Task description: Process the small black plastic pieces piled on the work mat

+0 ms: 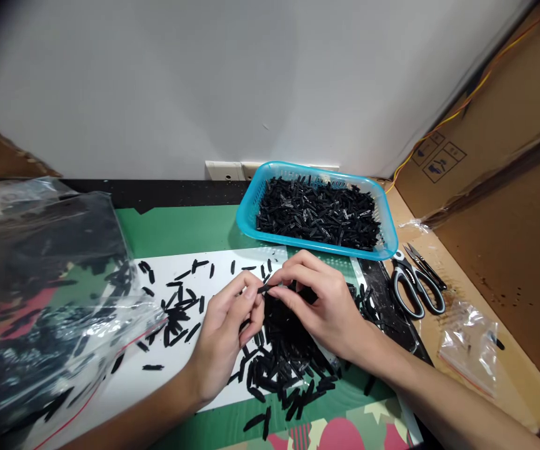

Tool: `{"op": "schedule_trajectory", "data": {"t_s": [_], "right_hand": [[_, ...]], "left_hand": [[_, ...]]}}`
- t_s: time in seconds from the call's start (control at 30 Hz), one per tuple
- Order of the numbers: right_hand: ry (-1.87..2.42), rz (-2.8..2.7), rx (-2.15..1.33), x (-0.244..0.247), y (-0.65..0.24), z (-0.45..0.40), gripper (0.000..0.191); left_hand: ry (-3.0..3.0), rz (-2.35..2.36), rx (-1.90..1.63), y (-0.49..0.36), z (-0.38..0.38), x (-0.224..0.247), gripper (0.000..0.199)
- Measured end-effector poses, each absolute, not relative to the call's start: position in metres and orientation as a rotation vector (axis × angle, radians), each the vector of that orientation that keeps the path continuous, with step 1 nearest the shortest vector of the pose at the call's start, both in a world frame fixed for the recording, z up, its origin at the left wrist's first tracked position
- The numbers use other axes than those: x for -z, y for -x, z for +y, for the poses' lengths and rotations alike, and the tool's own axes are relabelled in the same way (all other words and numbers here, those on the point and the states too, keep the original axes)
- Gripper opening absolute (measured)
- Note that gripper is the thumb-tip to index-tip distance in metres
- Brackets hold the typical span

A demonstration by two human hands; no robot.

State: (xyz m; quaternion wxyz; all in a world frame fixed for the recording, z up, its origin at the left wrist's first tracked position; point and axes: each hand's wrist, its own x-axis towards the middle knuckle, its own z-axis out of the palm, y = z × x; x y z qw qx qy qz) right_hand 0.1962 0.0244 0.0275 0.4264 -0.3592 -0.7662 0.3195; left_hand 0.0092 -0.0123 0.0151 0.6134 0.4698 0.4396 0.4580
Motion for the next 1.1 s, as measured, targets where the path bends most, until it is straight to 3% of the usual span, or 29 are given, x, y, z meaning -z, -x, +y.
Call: {"op": "schedule_trajectory", "data": {"t_s": [0.33,0.7,1.1], "right_hand": [[0.926,-1.884,-0.828,-0.0290,-0.1964,0.0294,0.003],[0.912,-1.880,-0.780,-0.0313,-0.1977,0.0285,0.006],[0.922,-1.888,-0.797,-0.0310,-0.1984,0.0297,0.009]], "left_hand": [[-1.070,1.021,-1.078,-0.0106,-0.0111,-0.0118,0.041],[-1.042,0.980,-1.067,-0.0101,-0.0116,-0.0141,0.036],[-1.050,1.005,-1.095,-0.0131,-0.0111,-0.0152,0.046]]}}
